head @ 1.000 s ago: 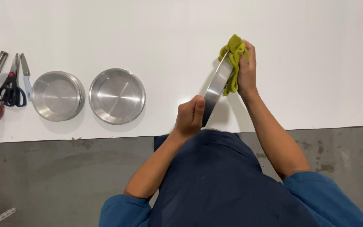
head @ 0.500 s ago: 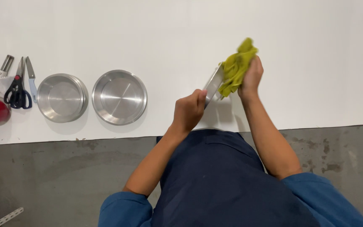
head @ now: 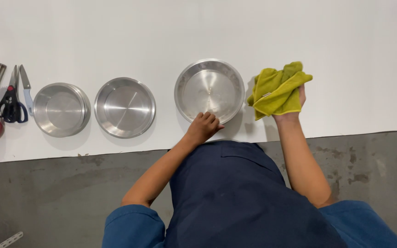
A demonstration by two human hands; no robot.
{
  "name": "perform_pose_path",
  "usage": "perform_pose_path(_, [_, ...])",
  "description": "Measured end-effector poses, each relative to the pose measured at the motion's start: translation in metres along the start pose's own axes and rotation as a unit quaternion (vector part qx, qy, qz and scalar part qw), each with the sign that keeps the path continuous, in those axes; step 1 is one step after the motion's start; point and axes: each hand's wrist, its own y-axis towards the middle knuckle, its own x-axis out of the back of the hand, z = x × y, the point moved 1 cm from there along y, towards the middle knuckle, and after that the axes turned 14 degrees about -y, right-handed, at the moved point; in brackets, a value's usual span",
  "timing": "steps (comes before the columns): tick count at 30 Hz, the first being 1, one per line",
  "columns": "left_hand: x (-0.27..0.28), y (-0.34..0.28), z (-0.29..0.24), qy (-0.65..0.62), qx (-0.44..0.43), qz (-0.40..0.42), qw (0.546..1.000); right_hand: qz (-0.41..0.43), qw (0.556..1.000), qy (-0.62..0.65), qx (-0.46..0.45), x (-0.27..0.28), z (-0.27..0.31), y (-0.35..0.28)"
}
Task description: Cleaning metal baking pans by wiping them thoroughly with a cloth.
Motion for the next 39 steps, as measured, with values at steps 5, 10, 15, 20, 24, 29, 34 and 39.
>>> perform_pose_path(5, [0.035,0.048,-0.018,-0.145,0.140,-0.086,0.976,-0.010,1.000,-0.001,0.002,-0.048,-0.018,-0.023])
perform_pose_path(10, [0.019,0.127,-0.058,-0.433,0.200,-0.232,0.848,0.002,0.954,-0.292,0.062,-0.081,-0.045,-0.044])
perform_pose_path(15, [0.019,0.147,-0.081,-0.730,0.230,-0.118,0.633,-0.045,0.800,-0.534,0.271,-0.090,-0.029,-0.023])
perform_pose_path(20, [0.056,0.126,-0.084,-0.613,0.199,-0.077,0.761,-0.146,0.871,-0.430,0.189,-0.070,-0.019,0.009])
perform_pose_path(24, [0.057,0.128,-0.086,-0.403,0.173,-0.158,0.885,-0.121,0.962,-0.245,-0.022,-0.083,-0.035,-0.003])
perform_pose_path(29, [0.079,0.138,-0.058,-0.397,0.274,-0.242,0.842,0.087,0.933,-0.335,-0.101,-0.128,-0.018,-0.051])
perform_pose_path(34, [0.099,0.137,-0.037,-0.467,0.328,-0.303,0.763,0.181,0.826,-0.527,-0.080,-0.072,-0.012,-0.062])
perform_pose_path(39, [0.062,0.139,-0.082,-0.261,0.132,-0.177,0.940,-0.003,0.969,-0.221,-0.110,-0.091,-0.029,-0.037])
